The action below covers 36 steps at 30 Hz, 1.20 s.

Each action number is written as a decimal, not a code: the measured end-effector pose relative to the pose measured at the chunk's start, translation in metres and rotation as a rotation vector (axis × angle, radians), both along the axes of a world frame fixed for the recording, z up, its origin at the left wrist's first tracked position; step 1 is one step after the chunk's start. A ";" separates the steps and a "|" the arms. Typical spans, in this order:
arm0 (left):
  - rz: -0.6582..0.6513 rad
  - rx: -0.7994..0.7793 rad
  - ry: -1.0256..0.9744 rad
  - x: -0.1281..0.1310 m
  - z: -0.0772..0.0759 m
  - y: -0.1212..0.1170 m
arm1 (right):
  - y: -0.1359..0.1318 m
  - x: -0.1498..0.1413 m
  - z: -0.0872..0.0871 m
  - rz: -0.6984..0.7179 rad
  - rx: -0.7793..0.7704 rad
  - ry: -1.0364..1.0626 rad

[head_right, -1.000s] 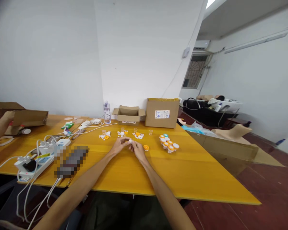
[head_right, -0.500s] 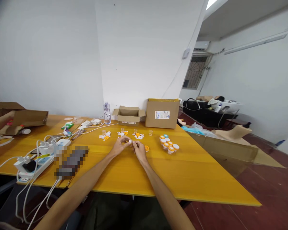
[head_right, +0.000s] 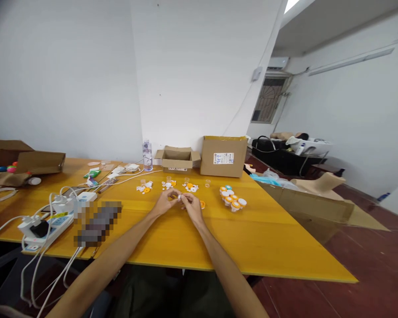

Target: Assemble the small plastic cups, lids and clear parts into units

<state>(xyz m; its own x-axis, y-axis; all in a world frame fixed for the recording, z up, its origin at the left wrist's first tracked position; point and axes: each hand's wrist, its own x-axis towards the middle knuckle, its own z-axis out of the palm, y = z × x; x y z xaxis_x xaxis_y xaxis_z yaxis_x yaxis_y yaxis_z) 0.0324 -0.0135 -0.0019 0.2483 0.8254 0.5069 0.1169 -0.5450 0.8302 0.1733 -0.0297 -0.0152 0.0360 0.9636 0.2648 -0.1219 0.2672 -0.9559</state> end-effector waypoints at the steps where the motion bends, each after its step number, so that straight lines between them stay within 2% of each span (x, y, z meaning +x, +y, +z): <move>1: -0.011 -0.012 -0.016 0.000 0.001 0.000 | 0.001 0.000 -0.001 0.004 -0.003 0.016; 7: -0.138 -0.081 -0.145 0.000 0.002 0.002 | 0.002 0.003 -0.001 0.015 -0.003 0.063; 15: -0.194 -0.099 -0.181 -0.001 0.002 0.003 | -0.001 0.002 0.004 0.011 -0.045 0.098; 25: -0.126 -0.201 -0.084 -0.003 -0.005 0.007 | 0.003 0.005 0.001 0.030 -0.049 0.099; 36: -0.071 -0.166 -0.079 -0.005 -0.003 0.009 | -0.001 0.004 0.005 0.028 -0.029 0.036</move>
